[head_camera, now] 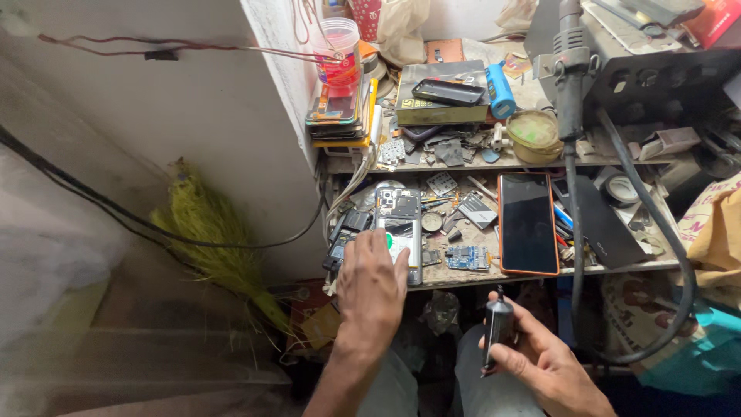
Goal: The person disassembles a mobile phone on a workbench and uses a thin metal pry tool to manipulate internal components.
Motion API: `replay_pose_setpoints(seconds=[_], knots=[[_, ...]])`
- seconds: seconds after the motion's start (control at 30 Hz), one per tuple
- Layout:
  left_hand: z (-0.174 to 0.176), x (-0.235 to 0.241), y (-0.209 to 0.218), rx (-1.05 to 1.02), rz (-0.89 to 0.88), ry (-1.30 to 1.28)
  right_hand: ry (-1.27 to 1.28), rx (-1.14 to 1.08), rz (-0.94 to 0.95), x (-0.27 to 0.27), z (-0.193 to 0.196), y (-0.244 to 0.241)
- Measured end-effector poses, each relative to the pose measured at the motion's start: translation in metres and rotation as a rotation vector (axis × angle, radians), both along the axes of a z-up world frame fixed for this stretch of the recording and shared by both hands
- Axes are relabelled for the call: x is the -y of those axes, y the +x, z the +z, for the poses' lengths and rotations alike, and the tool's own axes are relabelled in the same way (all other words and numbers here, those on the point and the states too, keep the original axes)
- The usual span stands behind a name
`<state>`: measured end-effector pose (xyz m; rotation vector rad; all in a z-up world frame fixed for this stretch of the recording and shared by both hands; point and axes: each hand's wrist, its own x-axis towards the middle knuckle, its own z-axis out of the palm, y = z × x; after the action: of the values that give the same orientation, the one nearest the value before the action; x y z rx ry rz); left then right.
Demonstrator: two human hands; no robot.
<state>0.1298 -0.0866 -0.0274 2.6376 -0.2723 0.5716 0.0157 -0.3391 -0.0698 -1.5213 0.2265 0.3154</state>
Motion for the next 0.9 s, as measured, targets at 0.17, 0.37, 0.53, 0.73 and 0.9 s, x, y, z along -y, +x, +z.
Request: replay_pose_setpoints(seconds=[0.17,0.37,0.53,0.73,0.9], knots=[[0.035,0.020,0.011,-0.357,0.137,0.196,0.287,0.011,0.024,0.005,-0.032,-0.001],[0.038,0.028,0.023,-0.455,0.204,0.168,0.287,-0.045,-0.081,-0.005,-0.034,0.004],[0.014,0.011,0.033,-0.369,0.143,-0.186,0.239,-0.003,-0.039,-0.004,-0.043,0.004],[0.011,0.008,0.031,-0.544,0.076,-0.893,0.233,0.056,-0.045,-0.003,-0.042,0.004],[-0.007,0.005,-0.015,-0.578,-0.249,-1.495,0.353,0.172,-0.115,-0.004,-0.032,0.005]])
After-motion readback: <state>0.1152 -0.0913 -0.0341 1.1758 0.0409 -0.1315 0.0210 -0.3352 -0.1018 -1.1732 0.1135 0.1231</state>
